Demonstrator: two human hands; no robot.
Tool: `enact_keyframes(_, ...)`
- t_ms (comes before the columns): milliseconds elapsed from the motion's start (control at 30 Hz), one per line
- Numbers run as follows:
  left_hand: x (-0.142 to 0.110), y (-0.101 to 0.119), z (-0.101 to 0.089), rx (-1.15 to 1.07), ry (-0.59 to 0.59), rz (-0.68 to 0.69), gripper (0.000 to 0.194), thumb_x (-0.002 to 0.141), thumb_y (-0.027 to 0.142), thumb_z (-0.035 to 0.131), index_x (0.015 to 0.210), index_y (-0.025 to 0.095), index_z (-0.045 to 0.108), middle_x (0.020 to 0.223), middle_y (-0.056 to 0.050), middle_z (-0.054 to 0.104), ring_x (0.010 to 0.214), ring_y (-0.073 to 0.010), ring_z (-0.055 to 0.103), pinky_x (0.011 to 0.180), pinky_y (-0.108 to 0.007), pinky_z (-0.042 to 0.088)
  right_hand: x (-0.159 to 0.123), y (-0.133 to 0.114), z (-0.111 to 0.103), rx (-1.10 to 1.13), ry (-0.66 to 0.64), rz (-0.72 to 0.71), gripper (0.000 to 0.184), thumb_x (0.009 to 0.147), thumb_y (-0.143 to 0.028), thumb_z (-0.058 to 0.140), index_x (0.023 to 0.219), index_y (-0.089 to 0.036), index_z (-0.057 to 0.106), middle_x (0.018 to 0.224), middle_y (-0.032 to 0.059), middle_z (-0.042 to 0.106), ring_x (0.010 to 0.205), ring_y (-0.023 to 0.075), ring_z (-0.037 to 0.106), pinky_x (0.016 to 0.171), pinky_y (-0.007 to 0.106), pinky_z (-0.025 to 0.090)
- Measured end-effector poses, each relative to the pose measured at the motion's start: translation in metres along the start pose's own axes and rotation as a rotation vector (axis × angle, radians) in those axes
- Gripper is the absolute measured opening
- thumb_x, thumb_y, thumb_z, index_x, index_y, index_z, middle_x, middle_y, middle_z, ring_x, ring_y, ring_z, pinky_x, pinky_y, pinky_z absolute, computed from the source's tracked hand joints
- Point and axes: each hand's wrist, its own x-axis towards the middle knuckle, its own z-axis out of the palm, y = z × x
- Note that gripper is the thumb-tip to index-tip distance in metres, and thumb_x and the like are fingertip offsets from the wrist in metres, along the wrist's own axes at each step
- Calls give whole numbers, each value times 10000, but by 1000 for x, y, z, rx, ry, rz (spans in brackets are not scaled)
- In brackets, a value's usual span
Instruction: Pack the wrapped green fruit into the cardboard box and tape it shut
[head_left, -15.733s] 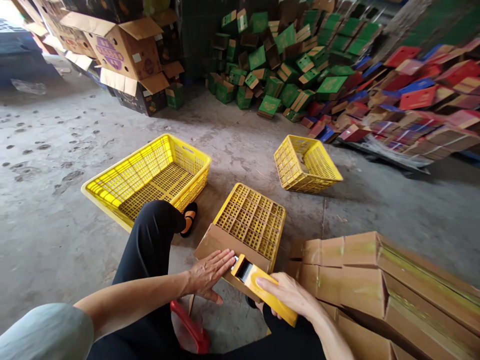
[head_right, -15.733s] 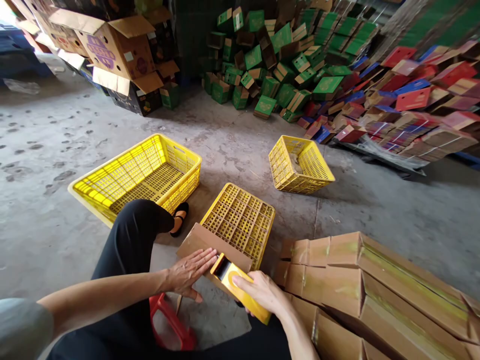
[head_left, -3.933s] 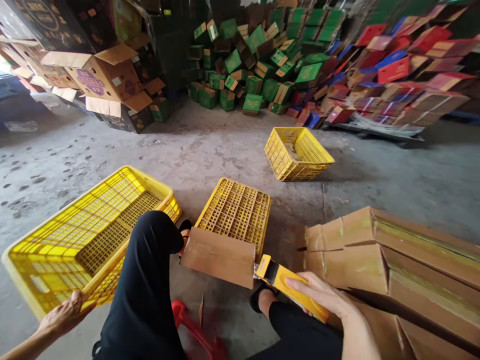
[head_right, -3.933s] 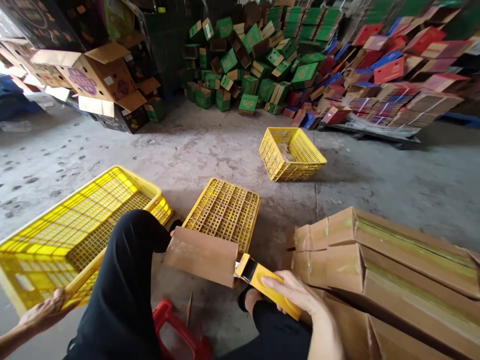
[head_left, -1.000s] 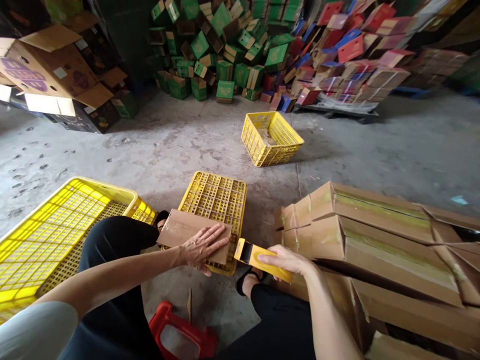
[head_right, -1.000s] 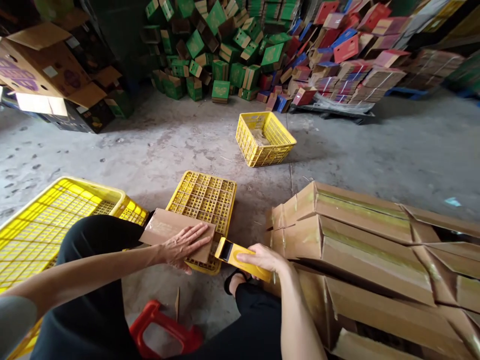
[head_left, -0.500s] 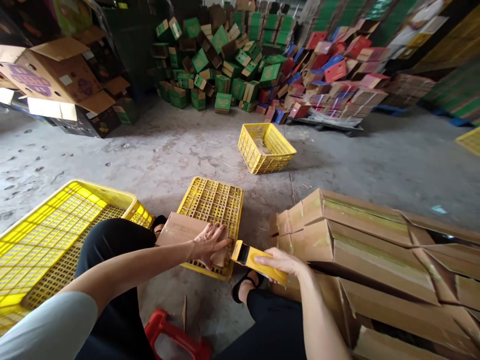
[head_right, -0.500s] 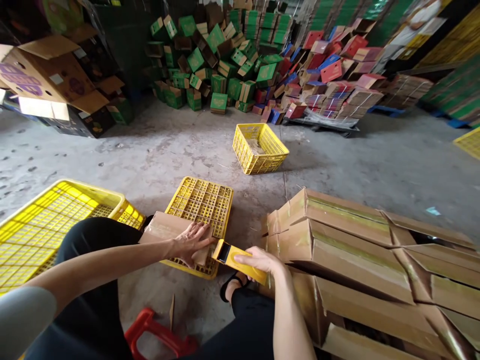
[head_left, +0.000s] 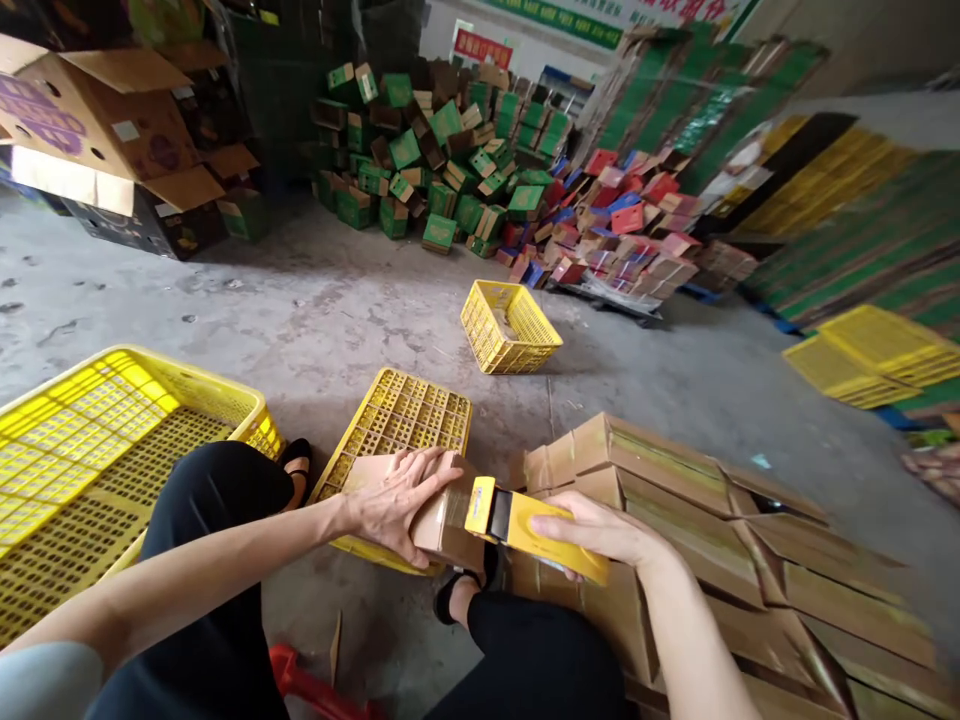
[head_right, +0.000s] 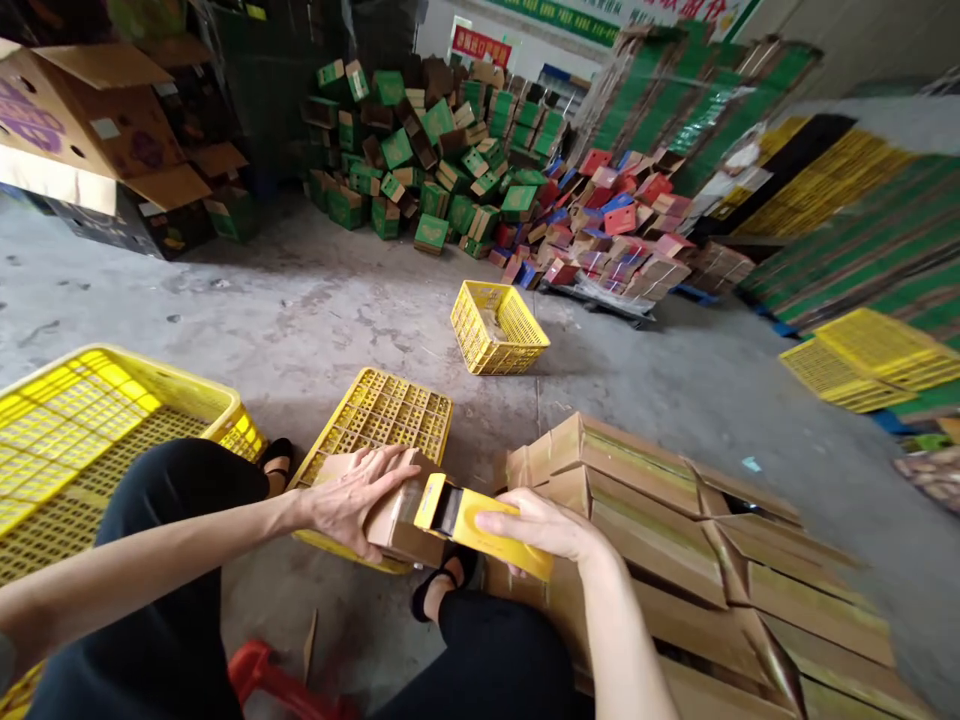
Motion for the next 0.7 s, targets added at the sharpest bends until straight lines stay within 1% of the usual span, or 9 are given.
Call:
enact_keyframes(100, -18, -16, 0, -44, 72, 21, 1358, 625, 841, 781, 1679, 221, 188, 1657, -283, 254, 1514, -555, 252, 1186, -718, 240, 6, -37, 6, 18, -84, 23, 676, 725, -821, 759, 991, -211, 642, 739, 43, 761, 612, 218, 710, 525, 272, 529)
enact_keyframes(200, -40, -38, -3, -79, 138, 17, 1363, 625, 843, 788, 1672, 218, 180, 1661, -282, 255, 1535, -535, 236, 1214, -687, 222, 24, -69, 18, -12, -138, -12, 667, 717, -820, 765, 910, -191, 649, 674, 27, 729, 574, 184, 676, 515, 245, 505)
enact_keyframes(333, -74, -65, -19, -106, 194, -22, 1376, 619, 840, 810, 1654, 183, 185, 1675, -297, 250, 1566, -507, 218, 1242, -656, 215, 57, -108, 33, -17, -211, -125, 665, 782, -806, 717, 932, -158, 696, 711, 29, 736, 562, 157, 660, 516, 226, 494)
enact_keyframes(433, -99, -78, -36, -80, 205, -104, 1383, 632, 845, 802, 1657, 166, 168, 1684, -299, 258, 1580, -489, 215, 1256, -662, 178, 81, -143, 42, -28, -257, -151, 663, 795, -795, 716, 938, -148, 706, 715, 27, 743, 534, 145, 649, 499, 220, 492)
enact_keyframes(533, -120, -81, -54, -35, 197, -200, 1332, 695, 850, 759, 1672, 178, 151, 1711, -291, 216, 1588, -485, 213, 1248, -694, 155, 97, -176, 49, -64, -273, -139, 686, 768, -813, 724, 922, -145, 710, 673, 26, 736, 511, 155, 647, 497, 237, 515)
enact_keyframes(600, -132, -77, -67, -9, 209, -201, 1254, 768, 838, 711, 1676, 177, 153, 1724, -281, 192, 1595, -471, 206, 1256, -688, 148, 103, -193, 54, -85, -294, -135, 682, 756, -814, 733, 893, -146, 710, 644, 28, 729, 525, 169, 663, 514, 248, 538)
enact_keyframes(633, -138, -74, -72, -2, 229, -178, 1192, 810, 821, 688, 1671, 173, 178, 1718, -276, 221, 1594, -457, 223, 1266, -667, 158, 104, -198, 55, -87, -305, -132, 675, 755, -812, 734, 875, -149, 707, 626, 27, 722, 530, 174, 669, 520, 252, 546)
enact_keyframes(700, -148, -65, -78, -5, 288, -92, 1011, 893, 761, 652, 1627, 165, 295, 1647, -264, 380, 1558, -413, 332, 1278, -595, 230, 105, -203, 58, -86, -325, -120, 665, 760, -810, 728, 857, -154, 699, 600, 26, 714, 523, 181, 673, 522, 260, 555)
